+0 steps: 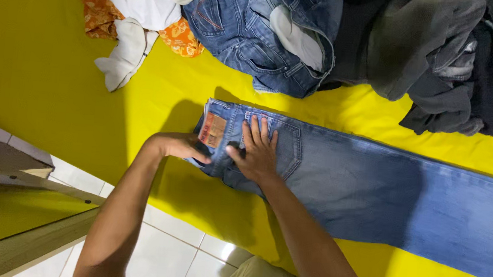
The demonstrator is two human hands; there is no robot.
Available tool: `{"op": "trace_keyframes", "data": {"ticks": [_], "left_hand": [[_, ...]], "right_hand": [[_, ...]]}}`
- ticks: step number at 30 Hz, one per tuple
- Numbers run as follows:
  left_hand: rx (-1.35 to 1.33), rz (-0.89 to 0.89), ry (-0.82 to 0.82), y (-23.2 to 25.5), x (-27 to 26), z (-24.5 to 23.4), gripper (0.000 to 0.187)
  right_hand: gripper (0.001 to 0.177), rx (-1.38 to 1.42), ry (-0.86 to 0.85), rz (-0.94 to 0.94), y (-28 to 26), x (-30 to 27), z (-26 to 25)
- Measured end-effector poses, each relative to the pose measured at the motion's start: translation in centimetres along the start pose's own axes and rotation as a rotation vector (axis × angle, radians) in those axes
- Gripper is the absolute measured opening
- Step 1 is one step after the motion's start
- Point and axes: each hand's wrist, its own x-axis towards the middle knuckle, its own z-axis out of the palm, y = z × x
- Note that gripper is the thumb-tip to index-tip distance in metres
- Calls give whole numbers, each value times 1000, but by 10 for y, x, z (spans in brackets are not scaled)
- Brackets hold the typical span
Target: The person folds a pair of blue jeans by laying them out on a bed, smoothing the fabric by hand, and folding them into a compact rectangle.
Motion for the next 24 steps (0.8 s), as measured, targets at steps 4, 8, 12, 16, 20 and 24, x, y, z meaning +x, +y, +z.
{"op": "trace_keyframes", "data": {"ticks": [4, 8, 12, 16, 20, 24], "left_hand": [[-262, 43, -41, -39, 3, 5, 83], [-307, 22, 215, -39, 1, 15, 68], [-220, -223, 695, 22, -28, 31, 58], [219, -63, 1154, 81, -31, 74, 45], [517, 442, 1164, 93, -10, 121, 69], [464, 212, 1116, 75, 15, 130, 106]], "right_hand": [[105, -62, 8, 40, -12, 6, 0], [109, -94, -14, 41, -11, 6, 5], [112, -93, -66, 29, -13, 10, -3], [106, 71, -81, -101, -12, -18, -47], [96, -44, -194, -153, -11, -121, -96], [81, -296, -411, 73, 31, -183, -81]]}}
